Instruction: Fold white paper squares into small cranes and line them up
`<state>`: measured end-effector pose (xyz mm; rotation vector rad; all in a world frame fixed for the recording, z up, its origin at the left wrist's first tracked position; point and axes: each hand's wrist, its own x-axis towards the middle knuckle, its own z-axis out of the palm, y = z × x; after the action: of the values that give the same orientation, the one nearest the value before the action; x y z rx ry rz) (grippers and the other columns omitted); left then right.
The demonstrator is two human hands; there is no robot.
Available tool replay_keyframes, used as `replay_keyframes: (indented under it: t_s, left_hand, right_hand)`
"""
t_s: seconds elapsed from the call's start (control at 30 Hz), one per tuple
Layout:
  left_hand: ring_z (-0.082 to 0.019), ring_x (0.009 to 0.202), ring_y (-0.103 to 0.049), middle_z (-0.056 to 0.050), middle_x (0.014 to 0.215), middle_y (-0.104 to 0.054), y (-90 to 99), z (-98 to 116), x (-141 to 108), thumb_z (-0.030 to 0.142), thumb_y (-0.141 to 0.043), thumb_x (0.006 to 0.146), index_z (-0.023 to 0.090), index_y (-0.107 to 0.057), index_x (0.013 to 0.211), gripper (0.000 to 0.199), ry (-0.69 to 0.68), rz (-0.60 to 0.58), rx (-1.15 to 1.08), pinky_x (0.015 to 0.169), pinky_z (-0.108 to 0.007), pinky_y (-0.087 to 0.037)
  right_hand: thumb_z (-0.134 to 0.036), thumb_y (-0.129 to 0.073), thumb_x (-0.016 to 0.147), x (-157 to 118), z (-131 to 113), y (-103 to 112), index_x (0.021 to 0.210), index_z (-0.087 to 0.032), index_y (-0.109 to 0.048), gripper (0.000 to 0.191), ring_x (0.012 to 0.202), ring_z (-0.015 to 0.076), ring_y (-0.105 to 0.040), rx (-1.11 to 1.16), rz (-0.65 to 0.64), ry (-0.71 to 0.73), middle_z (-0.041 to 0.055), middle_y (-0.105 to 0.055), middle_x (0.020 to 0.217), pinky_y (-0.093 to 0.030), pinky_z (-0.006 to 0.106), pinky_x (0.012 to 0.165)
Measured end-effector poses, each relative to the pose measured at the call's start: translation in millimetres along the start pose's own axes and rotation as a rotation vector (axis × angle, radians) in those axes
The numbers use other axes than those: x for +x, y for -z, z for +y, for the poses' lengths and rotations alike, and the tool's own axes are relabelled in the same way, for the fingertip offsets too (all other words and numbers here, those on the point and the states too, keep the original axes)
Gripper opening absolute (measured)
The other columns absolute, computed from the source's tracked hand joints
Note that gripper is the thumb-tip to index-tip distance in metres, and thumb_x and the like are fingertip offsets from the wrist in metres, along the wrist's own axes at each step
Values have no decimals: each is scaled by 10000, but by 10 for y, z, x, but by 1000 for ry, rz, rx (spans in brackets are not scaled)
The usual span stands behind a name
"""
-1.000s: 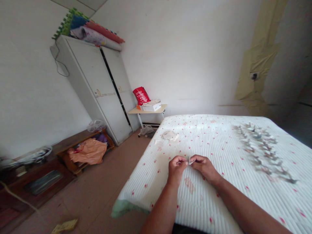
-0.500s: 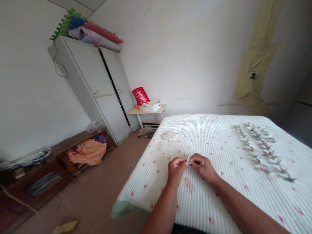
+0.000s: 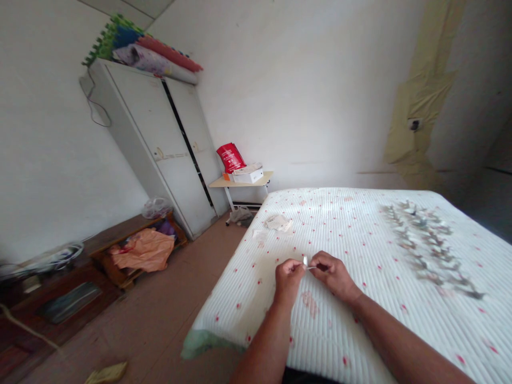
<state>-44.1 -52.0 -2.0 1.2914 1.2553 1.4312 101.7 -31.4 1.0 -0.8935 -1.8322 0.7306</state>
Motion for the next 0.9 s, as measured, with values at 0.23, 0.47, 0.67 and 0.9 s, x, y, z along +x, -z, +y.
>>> replay_keyframes:
  t_s: [0.23,0.47,0.67,0.9]
  left_hand:
    - [-74,514,-339,44,494,-402,0,-16,7,279,-555,630,122,-574,567,170,19,20,14,504,-194,-259]
    - [-74,512,-337,47,494,-397,1,-9,11,269,-548,625,128,-561,558,157,31,9,3,515,-196,-265]
    - [-72,513,-332,45,501,-397,0,24,-6,264,-548,630,127,-559,552,158,32,16,4,515,-197,-261]
    - [-71,514,-330,45,501,-399,6,-3,3,261,-553,626,126,-555,557,152,36,6,-3,509,-193,-257]
  right_hand:
    - [-246,-529,789,7,-11,28,699,-188,-581,120,686,134,-527,26,-52,49,18,-535,721,-402,257,637]
    - [-270,-534,802,2,38,26,716,-187,-593,133,697,136,-529,36,-64,58,23,-536,728,-410,263,650]
    - [-294,-554,792,5,18,25,719,-186,-604,140,690,137,-526,62,-59,67,27,-538,730,-415,266,642]
    - [-306,-565,782,1,13,22,744,-188,-615,134,696,136,-526,93,-59,66,29,-535,751,-417,263,631]
